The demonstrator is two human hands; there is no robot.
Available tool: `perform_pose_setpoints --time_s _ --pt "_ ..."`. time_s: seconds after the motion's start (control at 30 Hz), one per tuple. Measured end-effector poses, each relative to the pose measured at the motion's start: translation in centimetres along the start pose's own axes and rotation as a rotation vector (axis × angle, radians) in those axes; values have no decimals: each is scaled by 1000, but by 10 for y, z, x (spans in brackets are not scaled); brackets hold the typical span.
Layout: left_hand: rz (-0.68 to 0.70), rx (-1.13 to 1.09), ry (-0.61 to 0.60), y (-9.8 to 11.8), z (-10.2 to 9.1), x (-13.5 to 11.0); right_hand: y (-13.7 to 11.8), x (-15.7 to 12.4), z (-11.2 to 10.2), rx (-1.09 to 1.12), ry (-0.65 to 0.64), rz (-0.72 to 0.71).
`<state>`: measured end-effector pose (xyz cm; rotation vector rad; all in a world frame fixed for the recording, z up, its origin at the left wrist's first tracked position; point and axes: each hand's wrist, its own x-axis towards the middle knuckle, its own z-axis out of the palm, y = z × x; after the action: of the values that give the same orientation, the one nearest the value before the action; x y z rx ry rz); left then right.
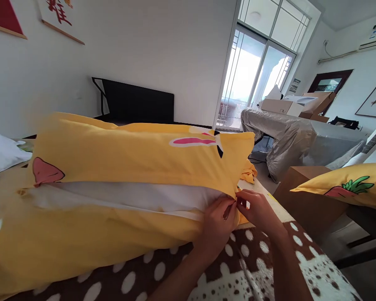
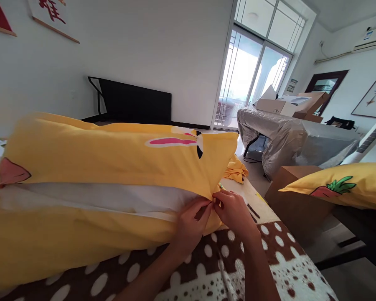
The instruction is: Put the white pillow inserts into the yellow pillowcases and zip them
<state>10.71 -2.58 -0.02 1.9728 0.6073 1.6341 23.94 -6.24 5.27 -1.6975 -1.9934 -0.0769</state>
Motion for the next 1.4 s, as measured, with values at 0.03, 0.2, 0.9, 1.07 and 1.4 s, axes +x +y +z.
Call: perform_pose_setpoints --time_s 0.03,0.2,0.9,1.07,1.4 --pt "-12 -10 0 2 0 0 -1 -1 -1 -15 2 -22" --pt "-23 -48 14 9 -2 2 -1 -8 -5 92 82 -49" --pt "460 685 146 26 -25 17 22 1 1 197 148 31" --pt "465 622 111 28 -24 11 11 3 3 250 319 -129" --pt "489 559 192 22 -23 13 14 5 10 626 288 -174"
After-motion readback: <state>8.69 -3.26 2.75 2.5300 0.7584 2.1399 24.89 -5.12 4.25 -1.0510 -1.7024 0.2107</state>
